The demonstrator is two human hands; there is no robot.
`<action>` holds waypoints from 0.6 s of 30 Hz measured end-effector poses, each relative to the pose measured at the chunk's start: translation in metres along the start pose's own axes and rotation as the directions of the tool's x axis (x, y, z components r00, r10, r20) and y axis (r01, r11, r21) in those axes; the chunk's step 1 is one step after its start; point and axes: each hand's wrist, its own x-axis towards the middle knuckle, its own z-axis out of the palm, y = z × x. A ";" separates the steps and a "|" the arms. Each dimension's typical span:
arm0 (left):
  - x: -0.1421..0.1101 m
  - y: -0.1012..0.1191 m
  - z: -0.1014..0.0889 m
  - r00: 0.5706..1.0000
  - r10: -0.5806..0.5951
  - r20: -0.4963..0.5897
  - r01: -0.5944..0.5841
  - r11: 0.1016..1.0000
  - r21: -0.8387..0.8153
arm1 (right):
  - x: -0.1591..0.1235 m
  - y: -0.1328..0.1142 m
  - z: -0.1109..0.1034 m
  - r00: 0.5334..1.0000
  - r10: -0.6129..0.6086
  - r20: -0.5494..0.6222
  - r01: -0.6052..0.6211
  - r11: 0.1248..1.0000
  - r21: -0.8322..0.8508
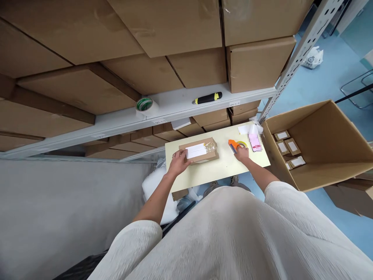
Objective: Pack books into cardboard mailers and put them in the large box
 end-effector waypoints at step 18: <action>0.005 -0.011 0.004 0.999 0.048 -0.014 -0.049 0.987 -0.155 | -0.057 -0.095 -0.159 0.960 -0.266 0.084 0.194 0.852 0.486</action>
